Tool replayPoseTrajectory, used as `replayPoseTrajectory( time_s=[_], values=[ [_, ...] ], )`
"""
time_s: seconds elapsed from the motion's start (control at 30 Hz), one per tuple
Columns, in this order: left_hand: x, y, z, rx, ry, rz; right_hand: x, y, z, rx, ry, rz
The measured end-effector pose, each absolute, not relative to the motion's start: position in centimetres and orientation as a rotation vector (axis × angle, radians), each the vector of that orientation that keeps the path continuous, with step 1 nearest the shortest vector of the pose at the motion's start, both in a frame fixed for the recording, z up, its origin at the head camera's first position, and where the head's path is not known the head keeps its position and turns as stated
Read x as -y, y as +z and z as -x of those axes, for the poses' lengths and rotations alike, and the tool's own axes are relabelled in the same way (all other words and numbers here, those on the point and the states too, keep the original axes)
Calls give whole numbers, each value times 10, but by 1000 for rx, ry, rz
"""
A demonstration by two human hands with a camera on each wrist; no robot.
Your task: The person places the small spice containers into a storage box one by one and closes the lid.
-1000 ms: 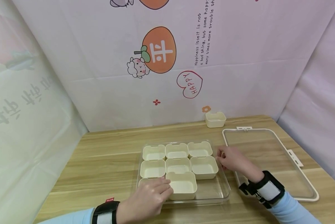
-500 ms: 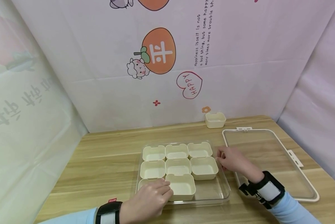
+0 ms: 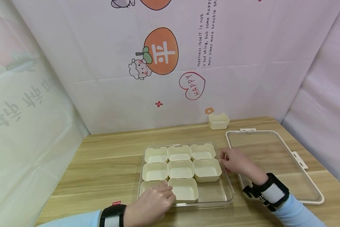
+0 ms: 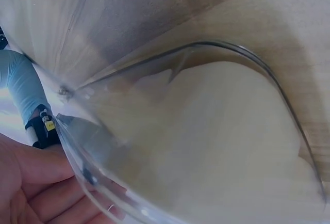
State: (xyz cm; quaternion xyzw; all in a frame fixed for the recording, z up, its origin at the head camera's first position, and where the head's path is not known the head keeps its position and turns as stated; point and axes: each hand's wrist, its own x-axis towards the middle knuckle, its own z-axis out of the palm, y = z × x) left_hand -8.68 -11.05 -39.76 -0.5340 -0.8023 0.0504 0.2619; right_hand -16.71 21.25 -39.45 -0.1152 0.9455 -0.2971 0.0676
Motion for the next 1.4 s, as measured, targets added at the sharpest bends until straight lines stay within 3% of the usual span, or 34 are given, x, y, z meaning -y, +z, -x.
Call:
replayPoseTrajectory(
  time_s=[1.4],
  values=[
    [111,-398,87,2178,256,1502,-213,-396,168,-2869,-873,338]
  ],
)
